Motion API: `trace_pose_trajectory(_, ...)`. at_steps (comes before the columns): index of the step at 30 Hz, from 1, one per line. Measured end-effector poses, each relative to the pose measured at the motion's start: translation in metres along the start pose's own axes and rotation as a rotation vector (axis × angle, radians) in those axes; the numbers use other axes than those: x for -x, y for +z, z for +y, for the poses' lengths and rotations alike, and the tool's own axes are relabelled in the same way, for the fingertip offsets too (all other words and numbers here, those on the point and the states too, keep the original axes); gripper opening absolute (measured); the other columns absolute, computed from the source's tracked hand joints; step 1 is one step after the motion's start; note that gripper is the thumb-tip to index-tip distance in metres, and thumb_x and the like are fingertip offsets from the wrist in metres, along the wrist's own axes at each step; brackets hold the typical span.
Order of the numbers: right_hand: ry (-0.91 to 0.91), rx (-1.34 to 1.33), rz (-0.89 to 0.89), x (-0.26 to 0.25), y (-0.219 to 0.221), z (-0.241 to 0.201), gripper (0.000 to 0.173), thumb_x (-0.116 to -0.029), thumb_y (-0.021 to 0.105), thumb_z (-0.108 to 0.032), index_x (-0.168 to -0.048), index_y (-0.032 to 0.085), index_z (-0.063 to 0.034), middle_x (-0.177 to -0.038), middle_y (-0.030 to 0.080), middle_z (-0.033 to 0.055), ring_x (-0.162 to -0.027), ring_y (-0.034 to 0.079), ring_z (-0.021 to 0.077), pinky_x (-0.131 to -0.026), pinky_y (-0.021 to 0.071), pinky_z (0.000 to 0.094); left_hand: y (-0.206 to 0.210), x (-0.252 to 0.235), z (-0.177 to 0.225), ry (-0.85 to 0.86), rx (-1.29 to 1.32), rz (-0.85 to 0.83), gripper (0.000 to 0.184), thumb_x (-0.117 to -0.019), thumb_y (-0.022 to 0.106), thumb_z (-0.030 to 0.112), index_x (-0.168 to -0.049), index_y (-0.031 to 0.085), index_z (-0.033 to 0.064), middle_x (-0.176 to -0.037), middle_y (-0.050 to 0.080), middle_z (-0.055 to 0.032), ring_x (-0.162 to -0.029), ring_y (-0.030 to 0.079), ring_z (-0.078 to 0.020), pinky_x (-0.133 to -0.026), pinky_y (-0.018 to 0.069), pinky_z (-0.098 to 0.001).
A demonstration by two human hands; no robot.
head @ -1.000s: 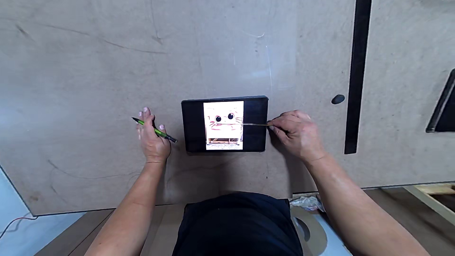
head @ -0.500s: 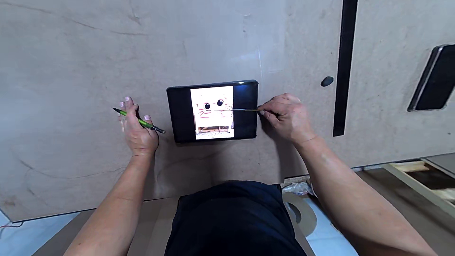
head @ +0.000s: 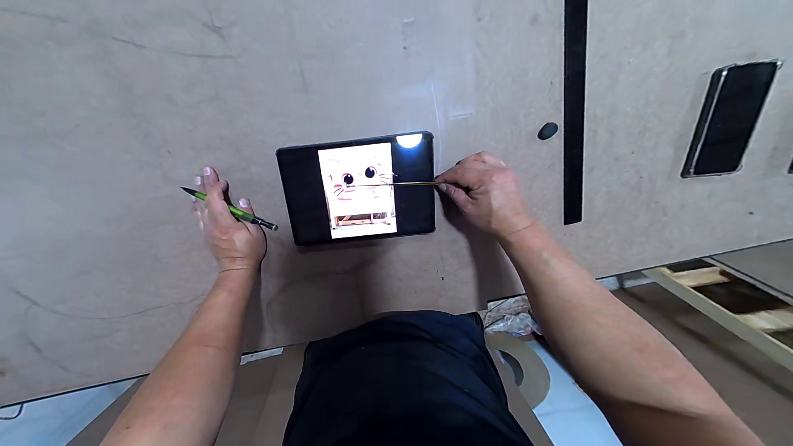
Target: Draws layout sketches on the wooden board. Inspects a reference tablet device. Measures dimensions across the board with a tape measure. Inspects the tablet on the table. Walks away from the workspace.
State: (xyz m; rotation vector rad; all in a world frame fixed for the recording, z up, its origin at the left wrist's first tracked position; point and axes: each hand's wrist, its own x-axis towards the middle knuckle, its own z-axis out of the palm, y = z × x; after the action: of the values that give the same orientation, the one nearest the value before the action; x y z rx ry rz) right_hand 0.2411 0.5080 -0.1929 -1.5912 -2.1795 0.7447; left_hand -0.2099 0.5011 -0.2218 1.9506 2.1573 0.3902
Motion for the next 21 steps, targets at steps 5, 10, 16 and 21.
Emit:
trace_pose_trajectory(5, 0.006, 0.0, -0.007, 0.0, 0.0, 0.001, 0.022, -0.1028, 0.058, -0.025, -0.106, 0.079, -0.018, -0.105, 0.076, 0.002, -0.111, 0.067, 0.0225, -0.097, 0.0499, 0.0437, -0.001, 0.0, 0.001, 0.001, 0.013, 0.006, 0.047, -0.1086, 0.036, 0.03, -0.146, 0.047, 0.0038, -0.163, 0.04, -0.013, -0.155, 0.03, -0.0261, -0.127, 0.0215, -0.0419)
trace_pose_trajectory(10, 0.004, 0.002, -0.012, 0.0, -0.001, 0.001, 0.023, -0.103, 0.058, -0.026, -0.106, 0.079, -0.0183, -0.106, 0.076, 0.0022, -0.111, 0.067, 0.0228, -0.096, 0.05, 0.0442, -0.001, -0.001, 0.003, -0.001, -0.001, 0.008, 0.046, -0.1083, 0.036, 0.028, -0.145, 0.047, 0.0037, -0.163, 0.04, -0.013, -0.154, 0.032, -0.0263, -0.126, 0.0238, -0.0413)
trace_pose_trajectory(16, 0.008, -0.002, 0.007, 0.0, 0.0, -0.003, 0.023, -0.1022, 0.058, -0.025, -0.104, 0.079, -0.0177, -0.104, 0.076, 0.0026, -0.11, 0.067, 0.0235, -0.096, 0.0512, 0.0448, -0.009, 0.001, 0.004, -0.003, 0.036, -0.028, 0.046, -0.11, 0.037, 0.028, -0.148, 0.047, 0.0033, -0.165, 0.037, -0.0142, -0.156, 0.028, -0.0276, -0.128, 0.0199, -0.0481)
trace_pose_trajectory(21, 0.356, -0.189, 0.109, 0.044, -0.001, -0.028, 0.023, -0.1037, 0.059, -0.029, -0.11, 0.075, -0.0143, -0.096, 0.076, 0.0026, -0.087, 0.072, 0.0145, -0.079, 0.0605, 0.0422, -0.028, 0.042, 0.024, 0.13, 0.04, -0.22, 0.037, -0.1079, 0.043, 0.016, -0.139, 0.058, 0.0035, -0.161, 0.043, -0.0156, -0.153, 0.034, -0.0333, -0.126, 0.0255, -0.0543)
